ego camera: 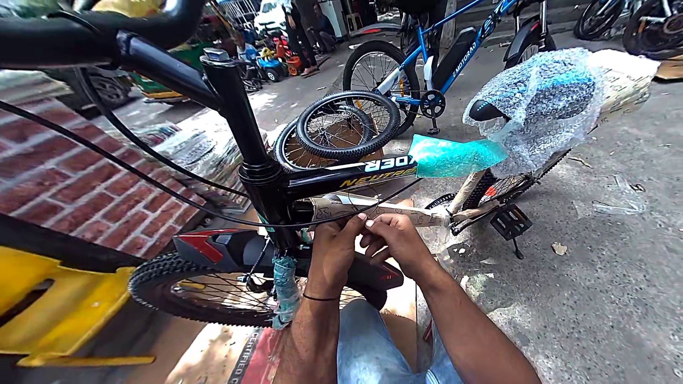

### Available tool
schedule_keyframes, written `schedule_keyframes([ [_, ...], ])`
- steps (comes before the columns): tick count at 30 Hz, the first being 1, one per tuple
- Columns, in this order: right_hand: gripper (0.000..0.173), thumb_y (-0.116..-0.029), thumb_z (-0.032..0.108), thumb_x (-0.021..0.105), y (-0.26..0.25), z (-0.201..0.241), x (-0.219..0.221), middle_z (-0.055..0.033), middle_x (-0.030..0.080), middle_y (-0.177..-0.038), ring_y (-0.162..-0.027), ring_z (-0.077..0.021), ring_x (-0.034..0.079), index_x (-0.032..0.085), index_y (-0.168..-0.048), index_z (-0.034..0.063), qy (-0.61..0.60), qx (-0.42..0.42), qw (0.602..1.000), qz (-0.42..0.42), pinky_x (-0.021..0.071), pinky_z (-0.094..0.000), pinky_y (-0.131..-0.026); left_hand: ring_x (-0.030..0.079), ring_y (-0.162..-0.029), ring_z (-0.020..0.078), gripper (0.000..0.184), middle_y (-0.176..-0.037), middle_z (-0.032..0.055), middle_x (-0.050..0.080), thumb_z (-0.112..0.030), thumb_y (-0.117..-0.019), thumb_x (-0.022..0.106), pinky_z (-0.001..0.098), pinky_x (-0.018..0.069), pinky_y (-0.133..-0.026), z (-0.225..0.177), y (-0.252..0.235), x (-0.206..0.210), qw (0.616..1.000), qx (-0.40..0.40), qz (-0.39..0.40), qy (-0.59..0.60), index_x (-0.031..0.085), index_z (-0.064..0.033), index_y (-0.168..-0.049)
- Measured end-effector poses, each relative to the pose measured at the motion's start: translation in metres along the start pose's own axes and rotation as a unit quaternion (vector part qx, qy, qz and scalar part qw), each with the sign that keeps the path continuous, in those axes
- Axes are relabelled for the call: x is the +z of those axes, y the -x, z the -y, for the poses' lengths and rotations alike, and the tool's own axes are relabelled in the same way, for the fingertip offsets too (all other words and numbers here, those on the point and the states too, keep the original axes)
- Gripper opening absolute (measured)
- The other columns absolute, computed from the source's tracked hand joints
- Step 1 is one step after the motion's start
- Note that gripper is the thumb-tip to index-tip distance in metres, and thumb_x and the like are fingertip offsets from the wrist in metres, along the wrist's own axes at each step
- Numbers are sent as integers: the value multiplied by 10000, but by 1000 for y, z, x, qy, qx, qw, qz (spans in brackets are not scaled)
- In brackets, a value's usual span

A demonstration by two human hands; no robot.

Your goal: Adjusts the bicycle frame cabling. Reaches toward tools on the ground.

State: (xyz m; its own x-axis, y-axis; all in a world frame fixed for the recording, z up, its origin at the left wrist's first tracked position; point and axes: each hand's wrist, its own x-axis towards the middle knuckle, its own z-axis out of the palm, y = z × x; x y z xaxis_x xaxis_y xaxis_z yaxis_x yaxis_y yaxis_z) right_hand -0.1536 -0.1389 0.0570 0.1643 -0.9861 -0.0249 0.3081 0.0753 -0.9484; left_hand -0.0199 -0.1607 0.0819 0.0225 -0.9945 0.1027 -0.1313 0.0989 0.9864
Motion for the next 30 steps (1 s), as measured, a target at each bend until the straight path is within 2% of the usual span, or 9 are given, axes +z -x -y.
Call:
schedule_keyframes([
  [2, 333, -1090, 284, 446, -6, -2, -1, -42, 648, -701, -522, -123, 613, 645, -962, 50, -39, 22, 999, 5, 548, -285, -486, 452, -494, 71, 219, -708, 25, 663, -124, -1026, 607, 215, 328, -445, 2, 0, -1, 1000, 3, -1, -5, 727, -54, -857],
  [4, 345, -1071, 273, 421, -13, -3, -4, -3, 567, -633, -480, -102, 549, 648, -912, 67, -71, 31, 997, 15, 529, -283, -470, 487, -521, 64, 194, -742, 21, 683, -119, -1020, 616, 208, 357, -460, 3, -2, -1, 1000, 13, -4, -8, 733, -54, -880],
  [7, 286, -1043, 205, 489, -19, -4, -4, 37, 446, -578, -431, -48, 425, 622, -824, 77, -110, 4, 994, 7, 450, -223, -418, 520, -575, 70, 178, -780, 18, 688, -125, -1020, 617, 212, 377, -495, 5, -4, -2, 1000, 21, -2, -7, 734, -59, -903],
  [11, 287, -1044, 168, 518, -15, -6, -6, 22, 461, -596, -428, -33, 401, 603, -790, 65, -114, -58, 992, 6, 408, -187, -410, 341, -446, 36, 131, -712, 17, 640, -137, -1002, 646, 186, 264, -402, 8, 0, -6, 995, -2, 66, 70, 763, -80, -985],
  [14, 279, -1025, 194, 523, 0, -14, -3, 11, 435, -559, -397, -44, 373, 588, -773, 92, -101, -82, 991, -17, 366, -185, -387, 317, -427, 12, 107, -653, -8, 577, -154, -991, 665, 159, 247, -381, 11, 12, -1, 991, -40, 82, 101, 758, -100, -989],
  [18, 288, -1007, 190, 524, 13, -20, -1, 0, 425, -533, -385, -59, 377, 578, -740, 97, -126, -110, 985, -34, 368, -202, -386, 410, -481, 52, 171, -709, 7, 621, -161, -1017, 626, 186, 304, -429, 9, 13, 11, 999, -16, 41, 28, 731, -80, -909],
  [23, 254, -985, 150, 541, 22, -11, 9, -24, 479, -573, -397, -67, 400, 591, -748, 74, -119, -135, 983, -33, 387, -208, -395, 398, -452, 18, 204, -719, -14, 635, -156, -1052, 559, 159, 280, -389, 3, 2, 10, 994, 6, -27, 103, 712, -69, -950],
  [28, 243, -952, 114, 548, 24, -41, 10, -3, 497, -548, -407, -59, 448, 588, -718, 62, -144, -112, 983, -18, 428, -216, -415, 410, -466, 15, 202, -801, -27, 661, -211, -1055, 576, 164, 281, -389, -3, -7, 25, 985, -13, -129, 111, 695, -92, -943],
  [30, 247, -949, 122, 551, 28, -54, 9, 8, 503, -551, -416, -54, 455, 589, -710, 69, -137, -105, 985, -17, 426, -216, -423, 503, -544, 17, 202, -841, -27, 695, -226, -1052, 589, 177, 358, -454, -4, -10, 33, 981, -12, -172, 87, 690, -86, -946],
])
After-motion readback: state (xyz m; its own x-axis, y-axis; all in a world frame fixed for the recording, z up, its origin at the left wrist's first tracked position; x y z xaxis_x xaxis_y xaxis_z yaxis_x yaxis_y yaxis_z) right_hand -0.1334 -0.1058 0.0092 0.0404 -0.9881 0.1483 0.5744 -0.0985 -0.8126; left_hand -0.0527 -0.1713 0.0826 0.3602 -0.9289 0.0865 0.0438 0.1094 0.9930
